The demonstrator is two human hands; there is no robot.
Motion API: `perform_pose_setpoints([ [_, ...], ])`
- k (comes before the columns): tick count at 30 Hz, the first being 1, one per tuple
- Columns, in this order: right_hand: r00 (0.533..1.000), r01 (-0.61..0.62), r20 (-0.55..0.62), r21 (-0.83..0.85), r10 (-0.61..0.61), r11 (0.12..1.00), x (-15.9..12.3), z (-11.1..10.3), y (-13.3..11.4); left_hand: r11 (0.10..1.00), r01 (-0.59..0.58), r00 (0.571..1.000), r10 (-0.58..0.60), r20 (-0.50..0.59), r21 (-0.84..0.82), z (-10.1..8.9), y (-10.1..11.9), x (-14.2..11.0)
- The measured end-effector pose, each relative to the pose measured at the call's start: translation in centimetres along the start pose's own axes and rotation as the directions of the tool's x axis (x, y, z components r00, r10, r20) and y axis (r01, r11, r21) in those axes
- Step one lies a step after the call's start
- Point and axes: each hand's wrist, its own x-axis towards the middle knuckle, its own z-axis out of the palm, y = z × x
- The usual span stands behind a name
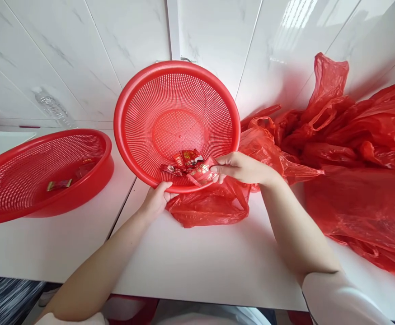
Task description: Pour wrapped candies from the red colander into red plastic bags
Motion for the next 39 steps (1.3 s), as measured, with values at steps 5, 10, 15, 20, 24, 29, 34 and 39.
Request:
perform_pose_setpoints([
  [5,0.989,-0.128,0.07,-0.041,0.13,0.991,-1.5,-1.3,-0.8,0.999,-0.028,1.0,0.028,-0.005,-0.036,0.5,0.2,0.0],
  [10,0.895,-0.366,0.131,-0.329,0.426,0.871,-1.0,-0.3,0.0,0.993,-0.103,0.995,0.103,-0.01,-0.055,0.3,0.1,0.3],
  [15,0.959,-0.28,-0.201,-0.563,0.2,0.777,0.5,1.9,0.3,0.992,-0.12,0.993,0.119,-0.012,-0.048,0.4,0.1,0.2],
  [20,0.974,0.178,-0.043,-0.461,-0.222,0.869,2.6,4.8,1.7,0.997,-0.014,0.998,0.018,0.053,-0.075,0.5,-0.5,-0.2],
  [24,0.969,0.245,0.084,-0.321,-0.23,0.915,3.2,5.0,2.7,0.998,0.0,0.999,0.003,0.054,-0.059,0.3,-0.9,-0.1],
  [29,0.994,0.089,-0.065,0.065,-0.084,0.994,2.3,3.1,2.1,0.996,-0.011,1.0,0.012,0.011,-0.09,0.4,-0.5,0.0],
  [34,0.999,-0.028,0.028,0.345,0.019,0.938,1.5,1.9,1.7,0.995,-0.043,0.999,0.045,0.019,-0.095,0.3,-0.2,0.0],
  [39,0.982,-0.17,0.103,0.127,0.158,0.977,0.6,1.2,1.0,0.99,-0.11,0.993,0.114,0.028,-0.093,0.3,-0.3,0.1],
])
